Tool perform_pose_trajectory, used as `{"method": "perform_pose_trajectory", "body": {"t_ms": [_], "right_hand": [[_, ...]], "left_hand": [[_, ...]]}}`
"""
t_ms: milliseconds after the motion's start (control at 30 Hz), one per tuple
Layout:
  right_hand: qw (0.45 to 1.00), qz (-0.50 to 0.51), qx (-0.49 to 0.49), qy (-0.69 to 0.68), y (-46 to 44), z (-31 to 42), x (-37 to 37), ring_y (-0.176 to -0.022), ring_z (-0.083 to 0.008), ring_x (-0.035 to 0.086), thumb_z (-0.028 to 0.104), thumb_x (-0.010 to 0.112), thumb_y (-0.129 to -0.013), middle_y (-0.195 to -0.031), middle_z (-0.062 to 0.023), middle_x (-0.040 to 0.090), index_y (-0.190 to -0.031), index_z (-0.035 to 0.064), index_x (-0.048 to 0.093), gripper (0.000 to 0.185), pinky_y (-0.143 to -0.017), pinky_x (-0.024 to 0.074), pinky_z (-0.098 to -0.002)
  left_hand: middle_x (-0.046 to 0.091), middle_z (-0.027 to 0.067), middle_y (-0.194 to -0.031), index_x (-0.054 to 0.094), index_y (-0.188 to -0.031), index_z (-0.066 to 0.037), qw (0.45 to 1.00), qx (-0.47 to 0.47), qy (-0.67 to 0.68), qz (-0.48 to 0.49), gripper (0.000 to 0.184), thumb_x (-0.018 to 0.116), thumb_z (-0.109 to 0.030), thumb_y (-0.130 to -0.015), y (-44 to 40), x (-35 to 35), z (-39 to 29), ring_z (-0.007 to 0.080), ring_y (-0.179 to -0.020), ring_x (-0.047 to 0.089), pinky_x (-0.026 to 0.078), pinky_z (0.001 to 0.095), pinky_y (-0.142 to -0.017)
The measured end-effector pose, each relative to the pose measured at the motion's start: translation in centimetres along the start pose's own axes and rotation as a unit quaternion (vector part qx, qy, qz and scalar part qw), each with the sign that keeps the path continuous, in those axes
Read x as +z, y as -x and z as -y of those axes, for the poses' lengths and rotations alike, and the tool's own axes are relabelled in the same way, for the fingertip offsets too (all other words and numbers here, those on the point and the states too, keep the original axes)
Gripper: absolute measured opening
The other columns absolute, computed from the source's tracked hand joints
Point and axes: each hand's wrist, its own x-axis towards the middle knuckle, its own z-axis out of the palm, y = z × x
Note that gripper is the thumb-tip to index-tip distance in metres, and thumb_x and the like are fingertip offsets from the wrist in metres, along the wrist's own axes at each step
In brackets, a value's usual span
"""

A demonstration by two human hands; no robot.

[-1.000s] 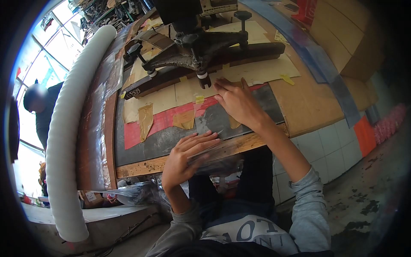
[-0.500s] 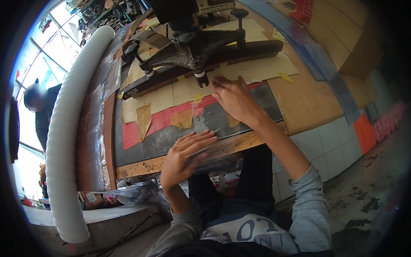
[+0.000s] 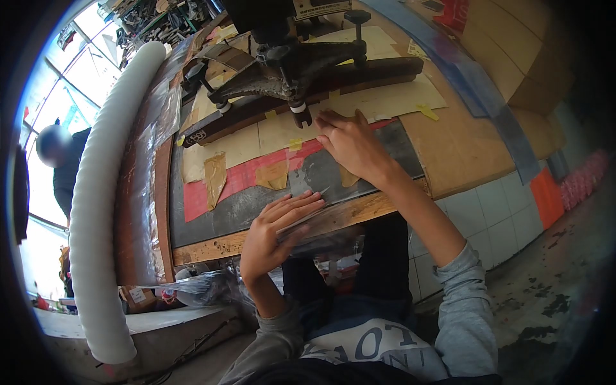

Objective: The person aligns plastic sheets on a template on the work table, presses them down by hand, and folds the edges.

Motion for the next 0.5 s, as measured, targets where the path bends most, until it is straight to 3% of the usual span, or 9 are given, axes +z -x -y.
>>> {"method": "perform_pose_trajectory", "body": {"t_ms": [500], "right_hand": [[1.000, 0.005, 0.000, -0.006, -0.03, -0.15, 0.01, -0.116, -0.0263, 0.057, 0.024, 0.053, -0.095, -0.130, -0.0114, 0.058, -0.122, 0.0022, 0.056, 0.035, -0.100, 0.0401, -0.0557]], "left_hand": [[0.060, 0.0071, -0.130, 0.060, -0.128, -0.016, 1.000, 0.001, 0.000, 0.001, 0.041, 0.061, -0.018, -0.088, -0.10, -0.04, -0.01, 0.0268, -0.125, 0.053, 0.039, 0.0451, -0.107]]}}
